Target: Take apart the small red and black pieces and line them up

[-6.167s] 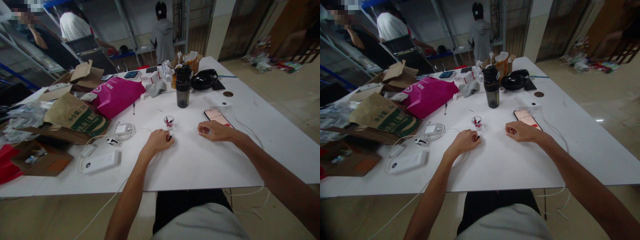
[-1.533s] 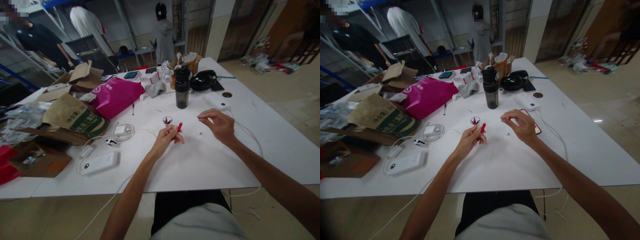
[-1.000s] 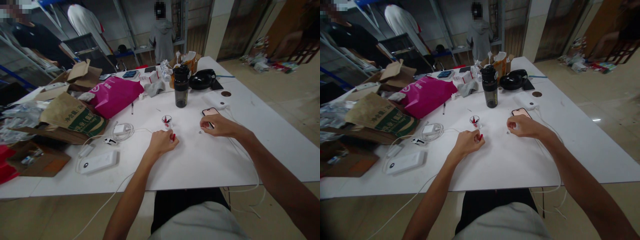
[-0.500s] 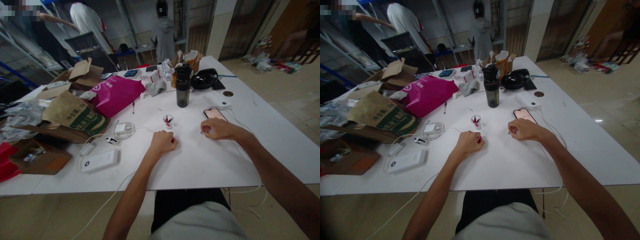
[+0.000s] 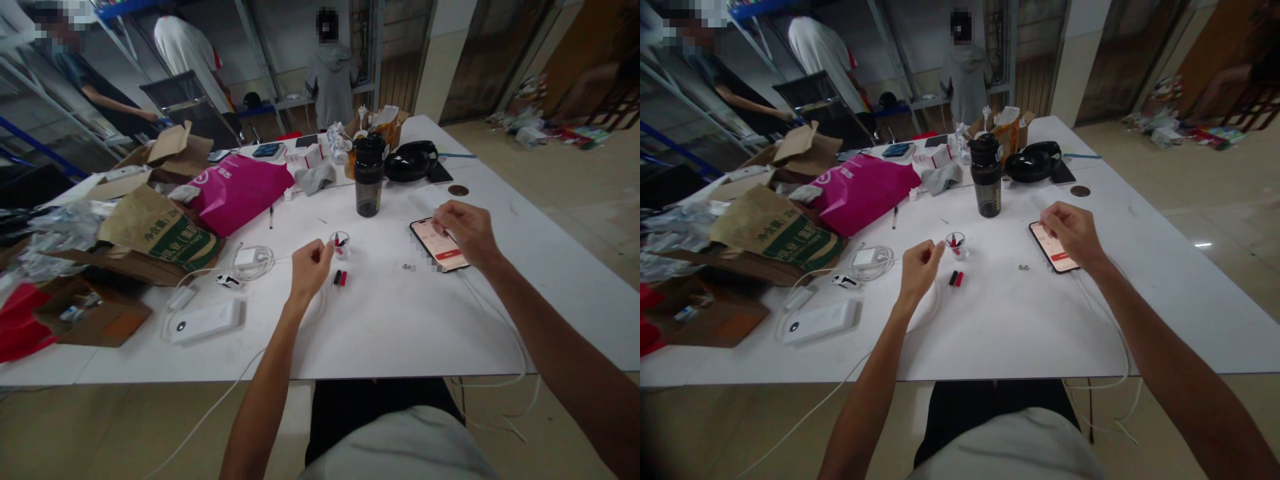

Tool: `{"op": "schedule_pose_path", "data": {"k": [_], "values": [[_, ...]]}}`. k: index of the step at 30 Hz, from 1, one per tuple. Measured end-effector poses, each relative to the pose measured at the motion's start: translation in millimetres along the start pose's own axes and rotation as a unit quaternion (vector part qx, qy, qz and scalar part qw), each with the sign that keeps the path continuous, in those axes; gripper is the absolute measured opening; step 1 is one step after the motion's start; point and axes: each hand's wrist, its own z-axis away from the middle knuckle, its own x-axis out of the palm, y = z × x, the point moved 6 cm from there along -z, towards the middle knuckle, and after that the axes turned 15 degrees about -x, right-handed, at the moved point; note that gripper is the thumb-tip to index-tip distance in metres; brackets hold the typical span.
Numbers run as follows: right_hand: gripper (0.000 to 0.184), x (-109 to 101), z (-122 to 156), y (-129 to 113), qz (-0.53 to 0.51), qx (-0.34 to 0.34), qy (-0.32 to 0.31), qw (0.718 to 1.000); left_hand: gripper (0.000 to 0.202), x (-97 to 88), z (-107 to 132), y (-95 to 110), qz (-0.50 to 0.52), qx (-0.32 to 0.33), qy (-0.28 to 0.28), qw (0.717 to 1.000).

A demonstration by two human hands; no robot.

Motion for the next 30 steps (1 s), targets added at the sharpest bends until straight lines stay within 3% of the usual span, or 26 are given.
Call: {"op": "schedule_pose_path", "data": {"k": [2, 5, 11, 13, 17, 20, 23, 27, 30], "values": [[0.046, -10.6, -2.6, 8.0, -0.042, 0.003, 0.07, 0.997, 0.058, -12.5, -6.5, -2.5, 0.138, -0.021, 0.025, 0.99], [0.047, -18.7, -4.3, 19.3, -0.07, 0.014, 0.116, 0.991, 0.064, -20.9, -12.9, -6.3, 0.263, -0.047, 0.035, 0.963], [0.047, -7.5, -2.9, 10.9, -0.09, 0.001, 0.108, 0.99, 0.064, -17.7, -14.4, -10.7, 0.321, -0.076, 0.016, 0.944], [0.045, 8.4, -4.6, 0.5, -0.054, 0.003, 0.057, 0.997, 0.062, -17.0, -14.8, -13.0, 0.319, -0.073, 0.019, 0.945], [0.038, 60.0, -17.8, -25.3, 0.036, -0.035, -0.115, 0.992, 0.052, -17.6, -19.9, -22.0, 0.33, -0.066, 0.029, 0.941], [0.025, 106.1, -31.3, -40.7, 0.089, -0.113, -0.249, 0.958, 0.036, -21.6, -25.7, -30.2, 0.334, -0.054, 0.054, 0.939], [0.016, 146.9, -42.6, -43.4, 0.13, -0.181, -0.343, 0.913, 0.023, -25.1, -31.0, -38.5, 0.337, -0.052, 0.072, 0.937], [0.012, 185.0, -54.4, -29.6, 0.193, -0.2, -0.425, 0.862, 0.02, -29.3, -35.3, -48.0, 0.345, -0.065, 0.094, 0.932], [0.013, 201.3, -61.2, -20.9, 0.21, -0.191, -0.454, 0.844, 0.018, -32.1, -36.3, -50.9, 0.346, -0.06, 0.103, 0.931]]}}
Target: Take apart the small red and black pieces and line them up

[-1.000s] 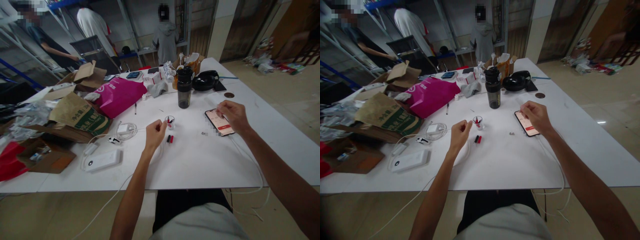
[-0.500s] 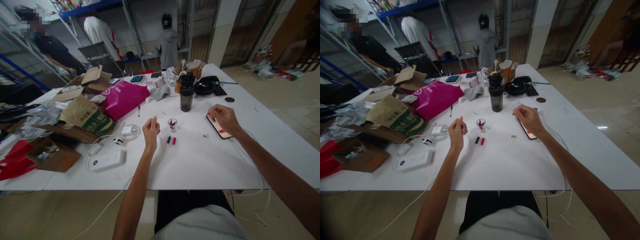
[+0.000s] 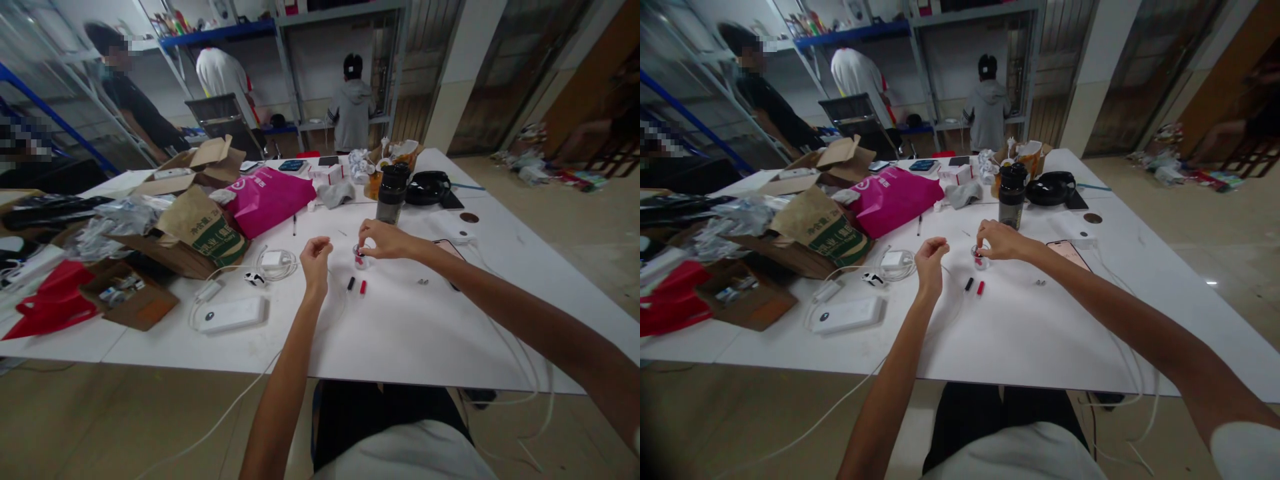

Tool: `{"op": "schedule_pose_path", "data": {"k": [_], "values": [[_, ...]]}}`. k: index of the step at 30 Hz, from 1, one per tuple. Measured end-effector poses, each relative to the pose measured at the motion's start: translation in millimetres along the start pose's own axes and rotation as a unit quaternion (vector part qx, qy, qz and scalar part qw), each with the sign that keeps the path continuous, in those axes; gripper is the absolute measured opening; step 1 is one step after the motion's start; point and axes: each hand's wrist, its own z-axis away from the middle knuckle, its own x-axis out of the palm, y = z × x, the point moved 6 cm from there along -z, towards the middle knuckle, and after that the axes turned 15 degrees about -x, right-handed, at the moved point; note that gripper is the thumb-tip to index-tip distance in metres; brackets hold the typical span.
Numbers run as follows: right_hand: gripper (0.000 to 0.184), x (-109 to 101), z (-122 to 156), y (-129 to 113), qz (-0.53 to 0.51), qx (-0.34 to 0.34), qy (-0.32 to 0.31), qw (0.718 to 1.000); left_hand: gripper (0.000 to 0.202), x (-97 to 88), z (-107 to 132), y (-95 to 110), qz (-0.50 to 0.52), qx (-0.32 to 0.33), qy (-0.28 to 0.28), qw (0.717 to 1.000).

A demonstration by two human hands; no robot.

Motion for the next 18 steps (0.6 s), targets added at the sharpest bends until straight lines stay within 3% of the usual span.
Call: {"op": "schedule_pose_path", "data": {"k": [6, 18], "values": [[0.011, 6.3, -11.7, 4.6, -0.03, -0.014, -0.011, 0.999, 0.018, 1.1, 2.0, 1.1, 0.003, -0.01, -0.017, 1.0], [0.02, 21.7, -6.4, 18.0, -0.05, 0.008, 0.02, 0.999, 0.01, 14.3, 11.5, 6.8, -0.05, -0.002, -0.051, 0.997]]}}
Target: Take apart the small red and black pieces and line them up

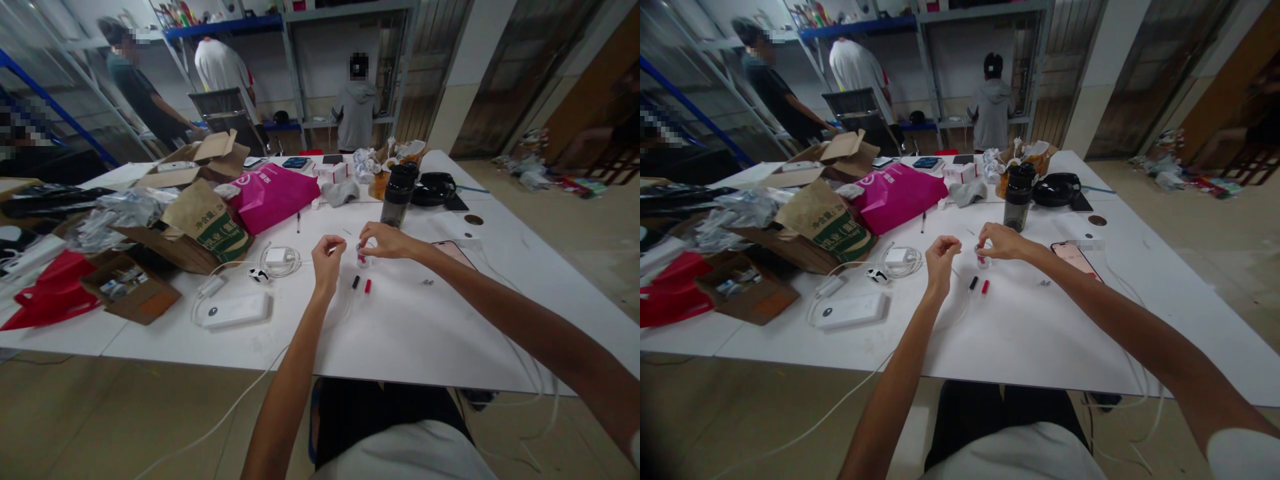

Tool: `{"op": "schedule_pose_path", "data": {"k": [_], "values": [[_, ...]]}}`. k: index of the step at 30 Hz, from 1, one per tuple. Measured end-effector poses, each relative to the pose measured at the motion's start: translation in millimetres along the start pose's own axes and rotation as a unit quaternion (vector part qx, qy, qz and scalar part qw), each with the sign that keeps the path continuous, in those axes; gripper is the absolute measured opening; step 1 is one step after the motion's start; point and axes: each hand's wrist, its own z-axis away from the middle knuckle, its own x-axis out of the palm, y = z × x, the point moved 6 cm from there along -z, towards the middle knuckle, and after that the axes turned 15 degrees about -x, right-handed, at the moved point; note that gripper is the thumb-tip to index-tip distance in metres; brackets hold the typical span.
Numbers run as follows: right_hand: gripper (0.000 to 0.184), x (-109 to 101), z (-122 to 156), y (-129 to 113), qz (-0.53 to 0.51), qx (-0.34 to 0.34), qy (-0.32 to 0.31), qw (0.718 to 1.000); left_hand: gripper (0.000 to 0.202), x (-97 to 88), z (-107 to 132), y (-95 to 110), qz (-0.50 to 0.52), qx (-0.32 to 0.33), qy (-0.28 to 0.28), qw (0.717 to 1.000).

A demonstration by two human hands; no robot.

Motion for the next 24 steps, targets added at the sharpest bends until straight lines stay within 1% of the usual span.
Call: {"op": "schedule_pose_path", "data": {"k": [4, 8, 12, 14, 17, 19, 20, 22, 24], "values": [[0.022, 1.9, 1.5, 4.3, -0.02, 0.001, 0.027, 0.999, 0.011, 0.8, 0.4, -1.1, -0.01, -0.001, 0.0, 1.0], [0.027, 5.7, 1.4, 11.0, -0.022, 0.019, 0.047, 0.998, 0.012, 1.7, 1.0, -2.3, -0.017, -0.006, -0.003, 1.0], [0.024, 6.8, -1.7, 10.9, -0.02, 0.025, 0.068, 0.997, 0.012, 2.4, 0.9, -4.3, -0.027, -0.005, -0.007, 1.0], [0.023, 1.7, -2.7, 5.8, -0.025, 0.021, 0.089, 0.995, 0.013, 2.4, 0.8, -4.4, -0.033, 0.0, -0.008, 0.999], [0.028, -16.9, 2.4, -6.9, -0.05, 0.019, 0.158, 0.986, 0.016, 2.6, 2.2, -1.2, -0.04, 0.015, -0.005, 0.999], [0.034, -32.2, 13.8, -15.5, -0.086, 0.035, 0.225, 0.97, 0.017, 4.6, 5.8, 4.2, -0.054, 0.029, -0.006, 0.998], [0.036, -38.6, 22.5, -18.7, -0.113, 0.051, 0.263, 0.957, 0.018, 6.6, 8.7, 8.0, -0.066, 0.039, -0.008, 0.997], [0.039, -45.1, 44.5, -22.8, -0.191, 0.098, 0.337, 0.917, 0.02, 13.2, 16.9, 16.9, -0.1, 0.073, -0.023, 0.992], [0.04, -41.0, 68.5, -26.5, -0.277, 0.147, 0.385, 0.868, 0.025, 23.4, 28.1, 25.5, -0.149, 0.127, -0.048, 0.98]]}}
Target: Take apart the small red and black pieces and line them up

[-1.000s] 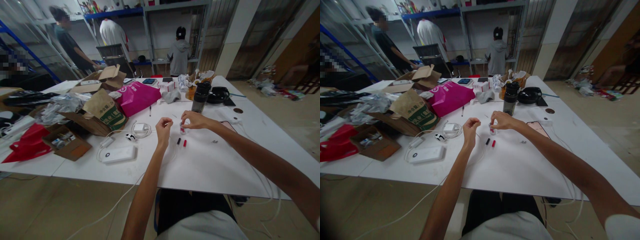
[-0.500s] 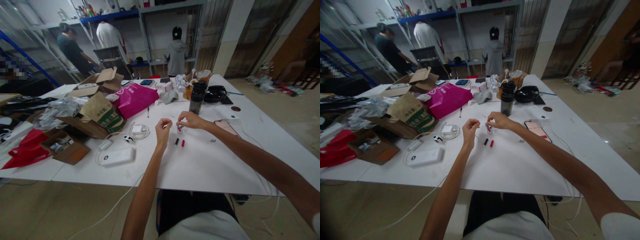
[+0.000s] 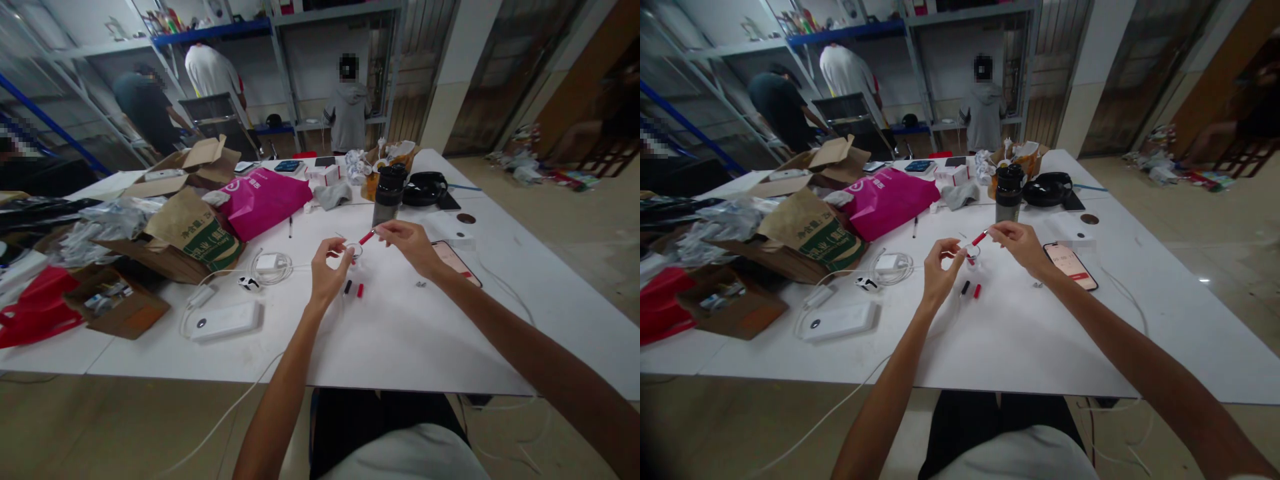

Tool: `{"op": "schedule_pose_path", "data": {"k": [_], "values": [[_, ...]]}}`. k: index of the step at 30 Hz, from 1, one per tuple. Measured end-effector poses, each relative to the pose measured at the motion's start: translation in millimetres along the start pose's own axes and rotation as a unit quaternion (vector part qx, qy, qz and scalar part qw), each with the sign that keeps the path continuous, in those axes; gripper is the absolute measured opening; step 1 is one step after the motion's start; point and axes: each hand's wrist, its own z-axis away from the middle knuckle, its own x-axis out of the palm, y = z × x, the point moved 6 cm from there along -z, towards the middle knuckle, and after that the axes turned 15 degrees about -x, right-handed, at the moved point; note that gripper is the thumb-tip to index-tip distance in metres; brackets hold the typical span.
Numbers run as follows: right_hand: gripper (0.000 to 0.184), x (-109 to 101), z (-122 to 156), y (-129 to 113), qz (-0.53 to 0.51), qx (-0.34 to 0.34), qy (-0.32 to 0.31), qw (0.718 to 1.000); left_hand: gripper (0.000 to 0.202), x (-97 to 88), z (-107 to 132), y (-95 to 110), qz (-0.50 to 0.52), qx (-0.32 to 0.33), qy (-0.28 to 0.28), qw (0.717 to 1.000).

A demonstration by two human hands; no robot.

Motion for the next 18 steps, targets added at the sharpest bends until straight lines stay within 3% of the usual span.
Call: {"op": "schedule_pose_path", "data": {"k": [3, 8, 14, 18], "values": [[0.037, -10.4, 34.3, 3.0, -0.104, 0.068, 0.05, 0.991, 0.036, 17.8, 14.7, 14.0, -0.076, 0.088, -0.048, 0.992], [0.036, -16.6, 71.6, 6.9, -0.145, 0.111, 0.023, 0.983, 0.013, 42.4, 34.0, 17.4, -0.111, 0.151, -0.093, 0.978], [0.051, -46.9, 70.7, 11.3, -0.134, 0.108, 0.025, 0.985, 0.01, 44.0, 37.5, 22.9, -0.126, 0.188, -0.062, 0.972], [0.053, -53.3, 65.0, 11.3, -0.132, 0.109, -0.031, 0.985, 0.01, 43.8, 37.0, 22.6, -0.14, 0.207, -0.065, 0.966]]}}
